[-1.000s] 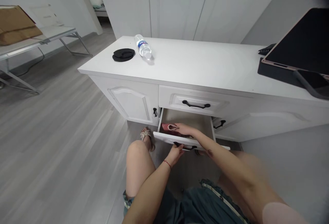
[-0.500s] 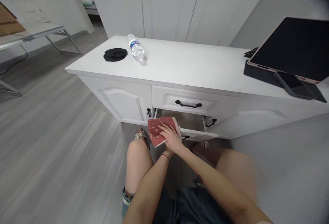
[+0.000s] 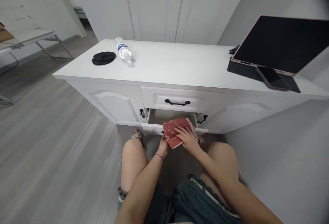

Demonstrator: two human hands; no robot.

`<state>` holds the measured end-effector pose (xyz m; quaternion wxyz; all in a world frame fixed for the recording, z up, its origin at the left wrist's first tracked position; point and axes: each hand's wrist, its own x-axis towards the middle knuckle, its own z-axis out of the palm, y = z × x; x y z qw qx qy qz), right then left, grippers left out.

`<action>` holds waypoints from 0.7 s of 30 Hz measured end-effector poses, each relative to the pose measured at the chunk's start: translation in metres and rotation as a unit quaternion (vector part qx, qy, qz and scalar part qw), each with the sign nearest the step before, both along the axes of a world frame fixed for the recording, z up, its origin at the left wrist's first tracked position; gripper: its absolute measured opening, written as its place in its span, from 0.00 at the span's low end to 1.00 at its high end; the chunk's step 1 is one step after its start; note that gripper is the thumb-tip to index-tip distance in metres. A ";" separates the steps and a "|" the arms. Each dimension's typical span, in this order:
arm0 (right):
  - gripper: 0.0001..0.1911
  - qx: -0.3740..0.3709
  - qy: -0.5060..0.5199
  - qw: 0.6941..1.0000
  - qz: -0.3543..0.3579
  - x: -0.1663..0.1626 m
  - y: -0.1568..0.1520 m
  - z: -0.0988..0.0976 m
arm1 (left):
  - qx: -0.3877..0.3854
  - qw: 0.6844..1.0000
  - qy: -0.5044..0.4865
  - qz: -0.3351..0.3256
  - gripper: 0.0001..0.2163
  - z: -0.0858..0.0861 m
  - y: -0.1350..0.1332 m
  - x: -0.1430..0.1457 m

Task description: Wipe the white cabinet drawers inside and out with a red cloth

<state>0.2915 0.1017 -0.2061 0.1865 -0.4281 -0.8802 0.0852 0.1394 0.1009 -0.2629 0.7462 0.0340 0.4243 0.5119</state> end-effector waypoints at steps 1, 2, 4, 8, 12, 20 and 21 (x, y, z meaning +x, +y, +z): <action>0.26 0.001 -0.003 1.000 -0.009 0.009 0.000 0.001 | -0.008 1.000 0.010 0.001 0.06 -0.001 -0.001 0.002; 0.26 0.004 -0.002 1.000 -0.017 0.017 0.000 0.002 | -0.020 1.000 0.023 -0.004 0.05 -0.001 0.000 0.002; 0.26 0.013 0.011 0.999 -0.037 0.028 -0.001 0.003 | -0.057 0.997 0.048 -0.035 0.04 0.001 0.007 -0.003; 0.24 0.047 0.057 0.994 -0.079 0.036 -0.007 0.000 | -0.116 0.984 0.084 -0.105 0.06 0.009 0.025 -0.026; 0.23 0.043 0.067 0.986 -0.149 0.040 -0.020 -0.008 | -0.127 0.976 0.129 -0.122 0.07 0.015 0.030 -0.042; 0.17 -0.027 0.122 0.942 -0.312 0.033 -0.025 -0.033 | -0.069 0.981 0.178 -0.045 0.07 0.006 0.021 -0.027; 0.16 -0.036 0.130 0.935 -0.328 0.029 -0.024 -0.037 | -0.062 0.981 0.182 -0.033 0.08 0.003 0.021 -0.025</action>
